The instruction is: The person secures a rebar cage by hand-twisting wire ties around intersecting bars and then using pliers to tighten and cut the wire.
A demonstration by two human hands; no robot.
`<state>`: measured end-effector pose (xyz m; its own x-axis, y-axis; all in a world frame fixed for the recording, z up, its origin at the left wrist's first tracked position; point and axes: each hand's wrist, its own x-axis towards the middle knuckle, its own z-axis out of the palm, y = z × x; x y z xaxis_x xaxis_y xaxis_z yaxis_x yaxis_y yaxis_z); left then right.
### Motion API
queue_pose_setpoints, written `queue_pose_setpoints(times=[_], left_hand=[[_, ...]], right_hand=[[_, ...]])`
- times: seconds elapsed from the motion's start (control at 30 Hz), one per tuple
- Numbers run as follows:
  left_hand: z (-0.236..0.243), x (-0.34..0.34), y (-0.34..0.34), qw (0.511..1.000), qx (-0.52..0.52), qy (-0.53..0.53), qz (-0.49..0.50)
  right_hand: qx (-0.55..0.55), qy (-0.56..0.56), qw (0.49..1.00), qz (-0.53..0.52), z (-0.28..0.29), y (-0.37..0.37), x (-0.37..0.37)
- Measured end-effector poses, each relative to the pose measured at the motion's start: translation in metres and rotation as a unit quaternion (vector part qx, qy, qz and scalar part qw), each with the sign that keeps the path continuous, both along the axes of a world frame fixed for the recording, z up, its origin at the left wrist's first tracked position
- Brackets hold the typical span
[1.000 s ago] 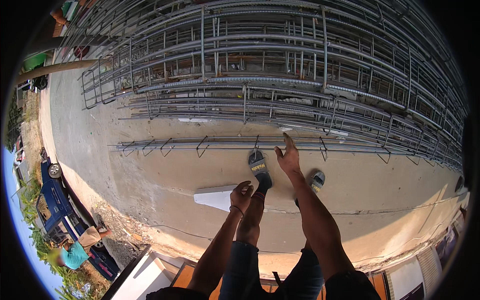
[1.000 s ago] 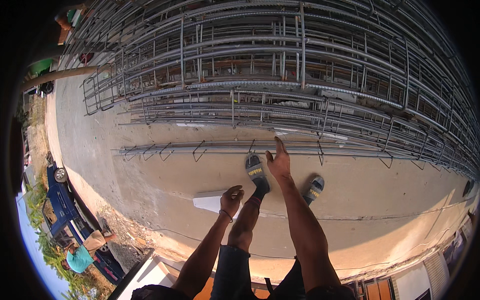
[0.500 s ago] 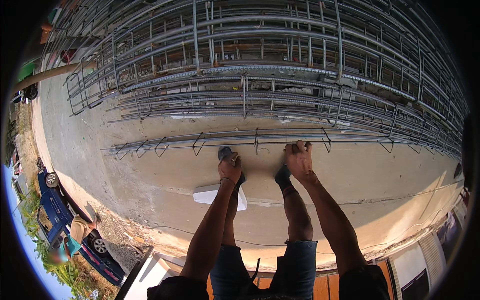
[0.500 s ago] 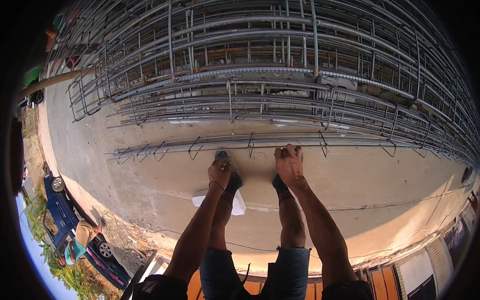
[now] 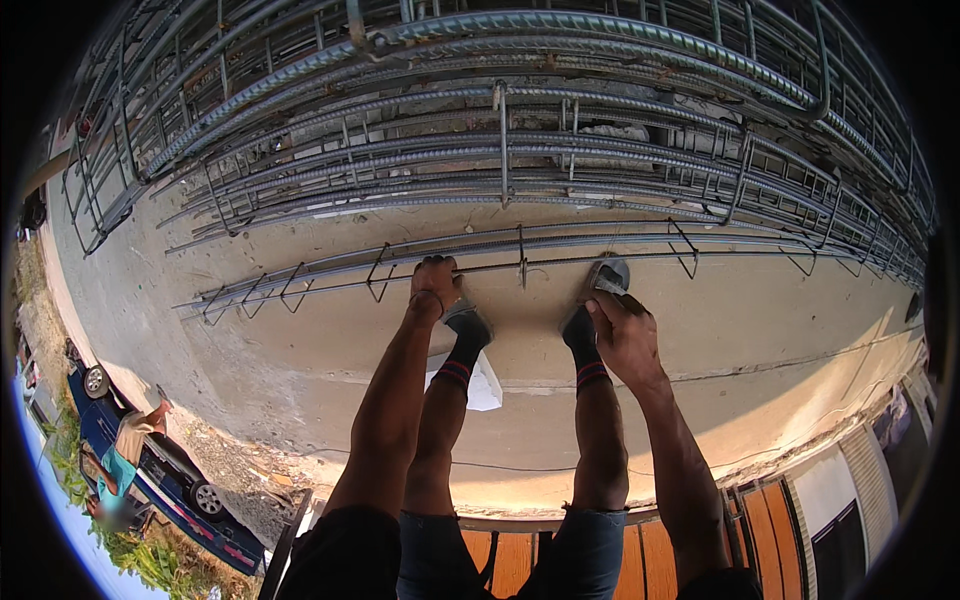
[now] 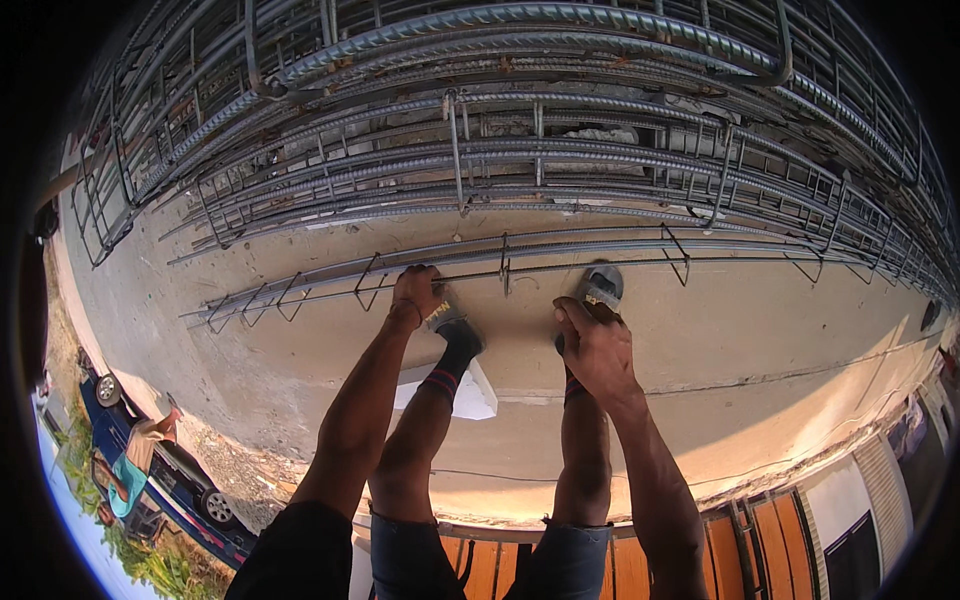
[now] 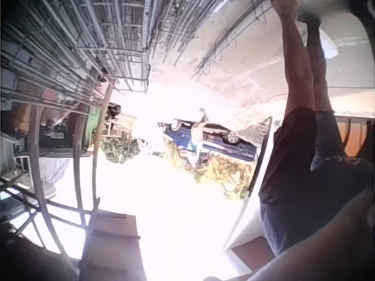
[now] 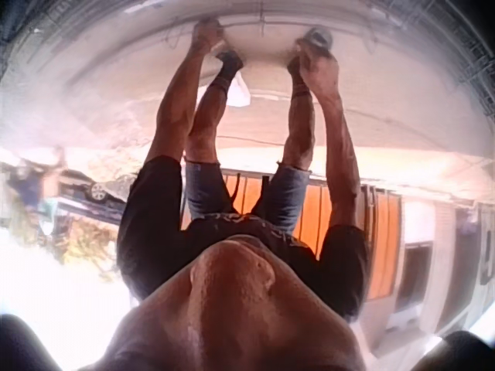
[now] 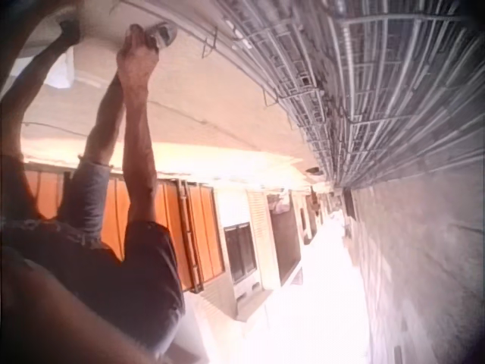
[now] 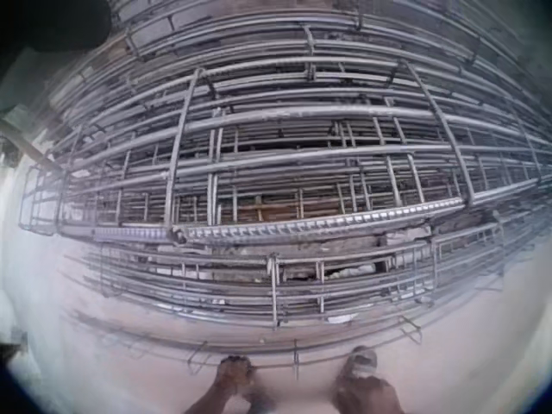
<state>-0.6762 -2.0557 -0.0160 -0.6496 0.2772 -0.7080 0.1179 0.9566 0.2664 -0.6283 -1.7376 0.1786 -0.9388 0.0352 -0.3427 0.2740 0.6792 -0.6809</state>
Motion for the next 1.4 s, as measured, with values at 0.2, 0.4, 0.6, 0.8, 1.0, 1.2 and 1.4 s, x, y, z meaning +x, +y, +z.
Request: queue_pose_setpoints(times=[0.2, 0.4, 0.6, 0.8, 1.0, 1.2, 1.4], left_hand=[[0.025, -0.023, -0.073, 0.996, 0.068, 0.054, -0.035], [0.067, -0.059, -0.063, 0.99, 0.004, -0.14, 0.022], [0.103, -0.132, -0.049, 0.997, 0.045, -0.048, -0.03], [0.129, -0.157, -0.041, 0.995, 0.074, -0.023, -0.056], [0.144, -0.151, -0.037, 0.994, 0.083, -0.035, -0.066], [0.18, -0.159, -0.035, 0.994, 0.096, -0.021, -0.045], [0.206, -0.168, -0.028, 0.994, 0.059, -0.036, -0.08]], right_hand=[[0.0, 0.043, 0.995, -0.087, 0.0, -0.027, -0.004], [0.019, -0.026, 0.986, -0.165, -0.049, -0.037, -0.011], [0.022, 0.029, 0.981, -0.192, -0.078, -0.038, 0.0], [0.084, 0.081, 0.973, -0.198, -0.078, -0.041, -0.024], [0.084, 0.063, 0.972, -0.209, -0.105, -0.042, -0.034], [0.003, 0.062, 0.963, -0.262, -0.115, -0.035, -0.036], [-0.027, 0.005, 0.922, -0.385, -0.101, -0.039, -0.043]])
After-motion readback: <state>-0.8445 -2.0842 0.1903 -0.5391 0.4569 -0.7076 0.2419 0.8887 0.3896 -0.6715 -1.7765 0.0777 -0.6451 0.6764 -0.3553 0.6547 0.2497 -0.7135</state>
